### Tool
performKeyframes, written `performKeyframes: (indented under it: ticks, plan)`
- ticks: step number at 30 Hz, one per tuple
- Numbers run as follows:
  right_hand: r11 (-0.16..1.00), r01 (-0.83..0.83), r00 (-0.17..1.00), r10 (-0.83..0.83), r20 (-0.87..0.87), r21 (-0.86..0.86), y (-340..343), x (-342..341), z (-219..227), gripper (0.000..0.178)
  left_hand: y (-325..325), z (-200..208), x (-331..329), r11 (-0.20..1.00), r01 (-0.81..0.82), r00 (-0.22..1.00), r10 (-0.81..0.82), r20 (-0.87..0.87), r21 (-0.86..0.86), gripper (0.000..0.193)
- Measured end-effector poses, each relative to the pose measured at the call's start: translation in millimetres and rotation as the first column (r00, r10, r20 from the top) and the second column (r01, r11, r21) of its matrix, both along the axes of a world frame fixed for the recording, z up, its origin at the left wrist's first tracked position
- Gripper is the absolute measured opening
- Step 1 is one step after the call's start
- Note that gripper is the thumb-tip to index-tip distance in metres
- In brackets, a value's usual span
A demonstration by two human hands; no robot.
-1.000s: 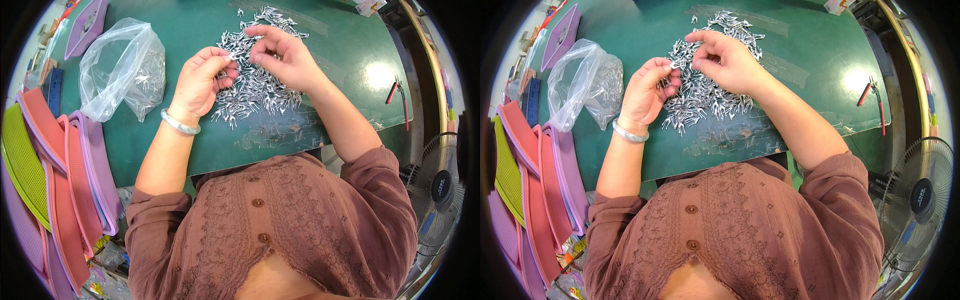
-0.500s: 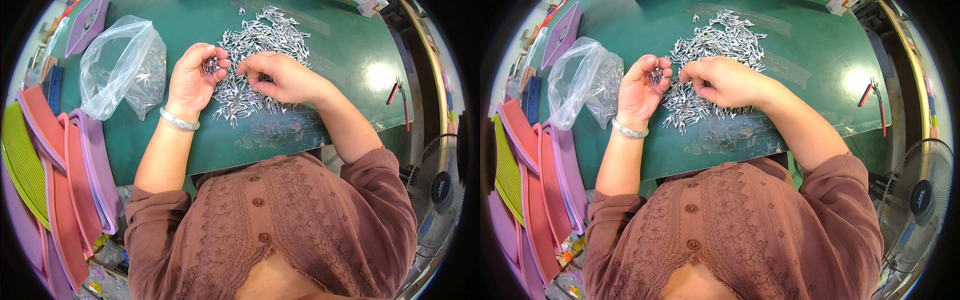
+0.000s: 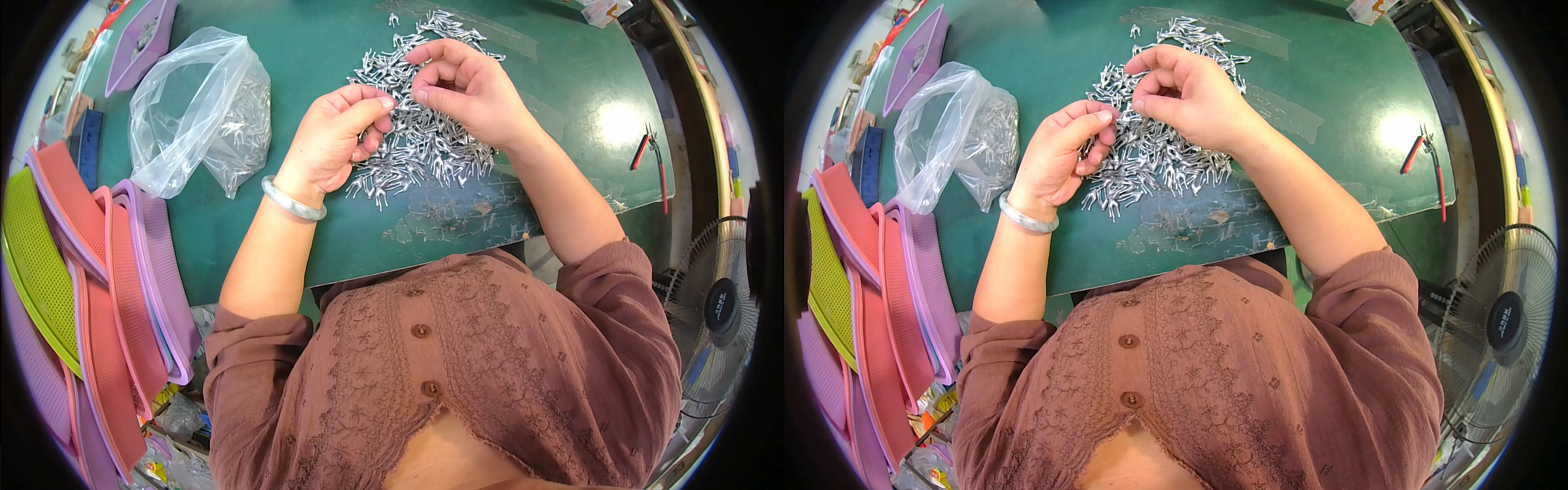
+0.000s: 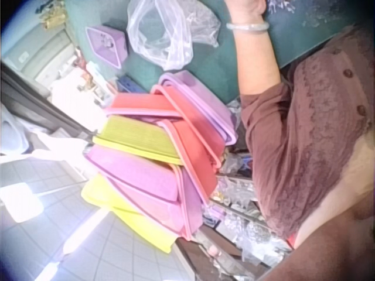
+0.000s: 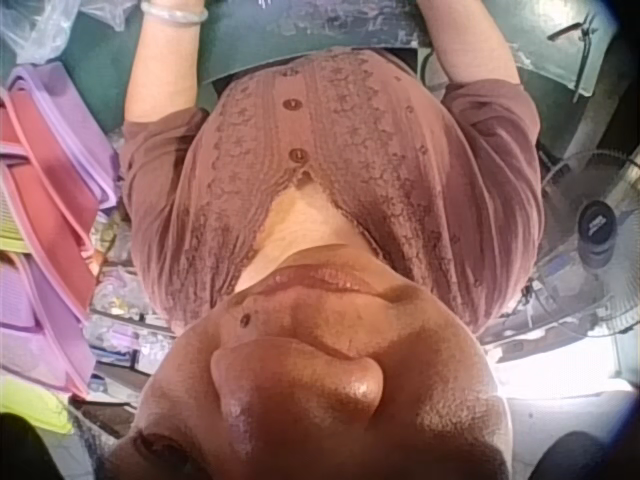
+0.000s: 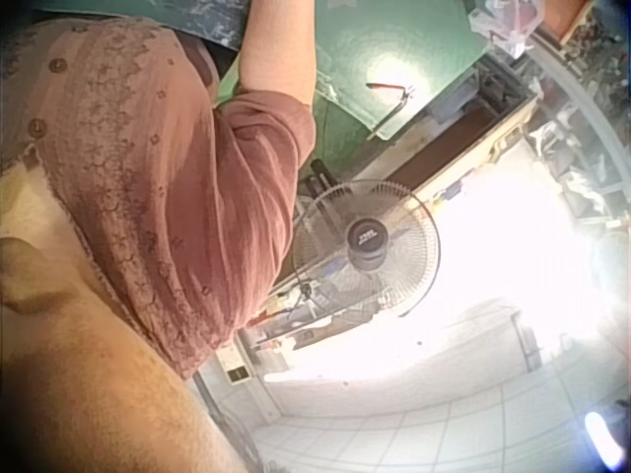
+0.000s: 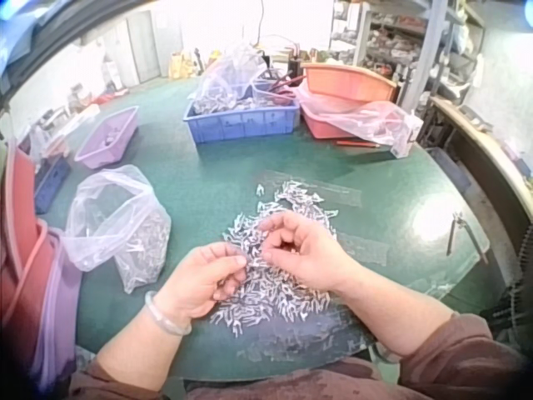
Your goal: The person sits at a green workbench and repeatedly picks up small silver metal pieces from a pile. They use both hands to connect or assemble the pieces together, then place the finished items into a clear plastic bag. The workspace includes colorful plastic trays and a fan nearby.
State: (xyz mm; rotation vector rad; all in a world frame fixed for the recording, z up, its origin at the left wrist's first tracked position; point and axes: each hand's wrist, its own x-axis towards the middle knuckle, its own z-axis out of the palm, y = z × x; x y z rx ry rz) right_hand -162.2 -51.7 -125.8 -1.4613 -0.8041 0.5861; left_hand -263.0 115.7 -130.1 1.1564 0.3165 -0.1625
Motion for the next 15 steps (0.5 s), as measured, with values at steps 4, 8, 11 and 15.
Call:
performKeyframes:
  ticks: [4, 8, 11, 15]
  plan:
    - [1.0, 0.002, 1.0, -0.002, -0.017, 0.009, 0.5, -1.3, -0.5, 0.032, -1.3, 0.2, -0.6, 0.999, 0.023, 1.0, -0.023, -0.012, 0.032, 0.01]
    - [1.0, 0.0, 1.0, 0.0, -0.029, -0.008, 0.7, -0.5, -1.8, 0.032, -1.8, -0.2, -1.3, 0.998, -0.004, 1.0, 0.005, -0.009, 0.061, 0.008]
    - [1.0, -0.003, 0.997, 0.001, -0.077, -0.02, 1.0, 0.0, -1.6, 0.032, -1.8, -1.6, -1.3, 0.997, -0.041, 0.999, 0.04, 0.011, 0.069, 0.007]
    - [0.997, -0.049, 0.995, 0.045, -0.088, -0.053, -0.1, -0.1, 1.1, 0.034, -1.6, -5.9, -0.5, 0.992, -0.092, 0.994, 0.086, 0.069, 0.081, 0.007]
